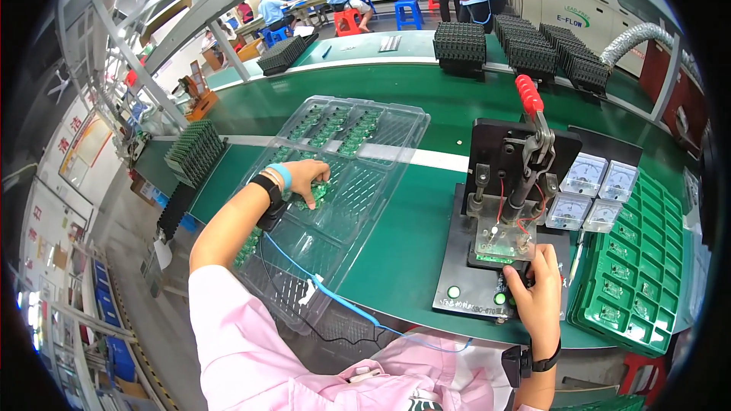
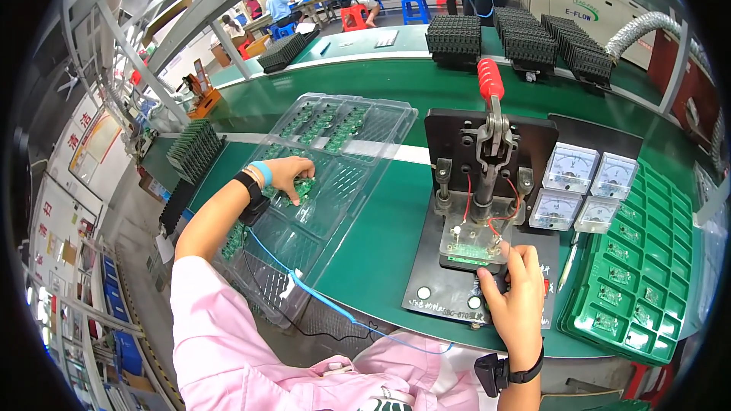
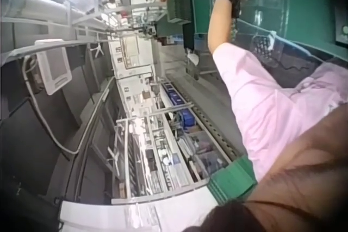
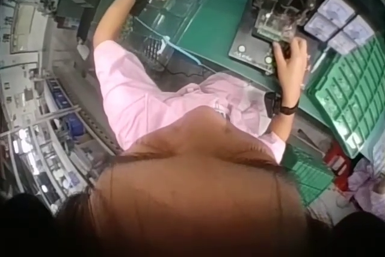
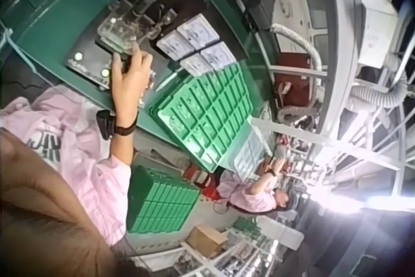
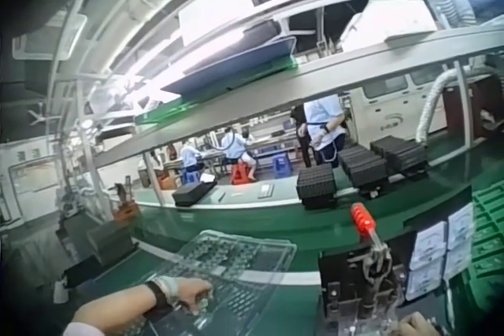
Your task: The person picks up circuit boards from a tray, places them into a testing fixture, and presses buttons on the machine. After each test, the person removes the board, places it in a pile, and eventually stacks the tested boards into a green tray.
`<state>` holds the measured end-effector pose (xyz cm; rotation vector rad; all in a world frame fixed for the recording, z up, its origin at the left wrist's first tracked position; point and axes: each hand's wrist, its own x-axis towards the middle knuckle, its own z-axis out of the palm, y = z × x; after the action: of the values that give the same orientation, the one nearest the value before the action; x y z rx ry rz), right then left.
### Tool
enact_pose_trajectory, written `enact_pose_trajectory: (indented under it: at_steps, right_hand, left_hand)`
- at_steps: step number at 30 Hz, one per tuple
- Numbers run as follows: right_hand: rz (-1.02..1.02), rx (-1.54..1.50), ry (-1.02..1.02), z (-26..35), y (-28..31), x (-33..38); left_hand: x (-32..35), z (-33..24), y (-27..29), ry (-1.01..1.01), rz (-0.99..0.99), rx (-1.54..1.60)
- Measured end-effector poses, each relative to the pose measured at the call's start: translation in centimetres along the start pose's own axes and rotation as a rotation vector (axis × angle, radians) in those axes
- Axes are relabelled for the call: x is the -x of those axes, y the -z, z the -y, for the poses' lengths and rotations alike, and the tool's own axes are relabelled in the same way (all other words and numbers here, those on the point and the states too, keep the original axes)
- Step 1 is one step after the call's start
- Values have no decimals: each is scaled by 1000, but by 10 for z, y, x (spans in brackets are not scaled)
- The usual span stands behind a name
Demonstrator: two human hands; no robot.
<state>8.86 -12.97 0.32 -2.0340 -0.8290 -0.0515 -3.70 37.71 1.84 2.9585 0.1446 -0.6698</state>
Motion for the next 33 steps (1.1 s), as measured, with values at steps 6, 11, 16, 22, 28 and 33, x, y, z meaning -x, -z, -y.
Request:
enact_pose_trajectory:
  at_steps: [6,11,16,22,28,33]
  right_hand:
    - [-7,-6,21,-2,0,0]
    - [5,-6,33,-4,0,1]
    - [28,-10,60,-2,2,1]
    - [20,-18,67,-4,1,1]
    - [10,-33,71,-4,3,2]
    - [9,-41,89,-4,3,1]
  left_hand:
    - [21,16,-29,-145,-249,86]
    - [34,6,-29,157,-137,458]
    - [44,6,-38,214,-127,294]
    - [49,0,-58,87,-233,38]
    - [48,-14,-44,175,-127,205]
    - [49,-12,-42,123,-143,138]
